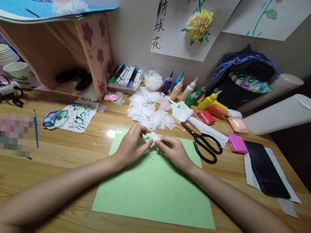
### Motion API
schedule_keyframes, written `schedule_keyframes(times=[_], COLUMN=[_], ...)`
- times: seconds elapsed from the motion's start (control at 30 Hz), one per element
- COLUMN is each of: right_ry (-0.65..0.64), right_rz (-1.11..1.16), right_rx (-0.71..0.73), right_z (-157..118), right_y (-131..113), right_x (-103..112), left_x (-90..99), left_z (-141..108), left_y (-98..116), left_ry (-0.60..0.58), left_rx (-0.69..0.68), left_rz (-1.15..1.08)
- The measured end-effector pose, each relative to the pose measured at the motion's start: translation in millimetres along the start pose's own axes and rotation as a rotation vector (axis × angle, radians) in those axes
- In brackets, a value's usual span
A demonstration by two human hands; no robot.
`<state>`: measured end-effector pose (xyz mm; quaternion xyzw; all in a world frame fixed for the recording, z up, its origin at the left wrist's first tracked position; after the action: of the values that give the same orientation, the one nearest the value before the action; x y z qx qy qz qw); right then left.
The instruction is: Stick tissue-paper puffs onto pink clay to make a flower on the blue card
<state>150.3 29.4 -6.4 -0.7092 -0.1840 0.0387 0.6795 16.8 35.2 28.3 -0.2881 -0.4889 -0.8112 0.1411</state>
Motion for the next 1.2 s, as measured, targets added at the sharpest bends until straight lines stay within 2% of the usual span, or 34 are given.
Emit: schedule_keyframes(times=[0.1,0.2,0.4,0.8,1.2], right_ry=[-0.004,-0.014,-0.037,-0.053,-0.037], right_rz=[-0.037,-0.076,-0.155,-0.169,-0.2], right_rx=[0.018,0.041,0.079,0.073,0.086], right_z=[-0.1,-0.3,-0.5,-0.2,-0.3], right_y=[-0.7,-1.5,-5.3,1.7,-0.1], right_x=[-1.0,-1.9,-3.4,-6.2,-4.4], left_x=[-3.6,-6.6,-7.2,-10.0,-12.3], left_z=[-2.1,-1.7,-0.6,1.3,0.1], left_y=[10.5,11.0,8.0,-6.2,-6.5], left_ry=[-0.039,-0.085,-0.075,-0.128,-0.148], left_rx=[-0.141,-0.163,-0.135,0.044,0.041], left_rz=[0.119,0.157,0.167,-0.021,-0.053])
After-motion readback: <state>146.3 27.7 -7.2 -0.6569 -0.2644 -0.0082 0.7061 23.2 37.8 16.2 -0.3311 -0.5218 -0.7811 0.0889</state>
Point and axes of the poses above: each hand's wrist, its own z-axis towards the middle knuckle, its own x-axis out of the back of the hand, y = z × x, the point moved 8 cm from there along z, towards the middle knuckle
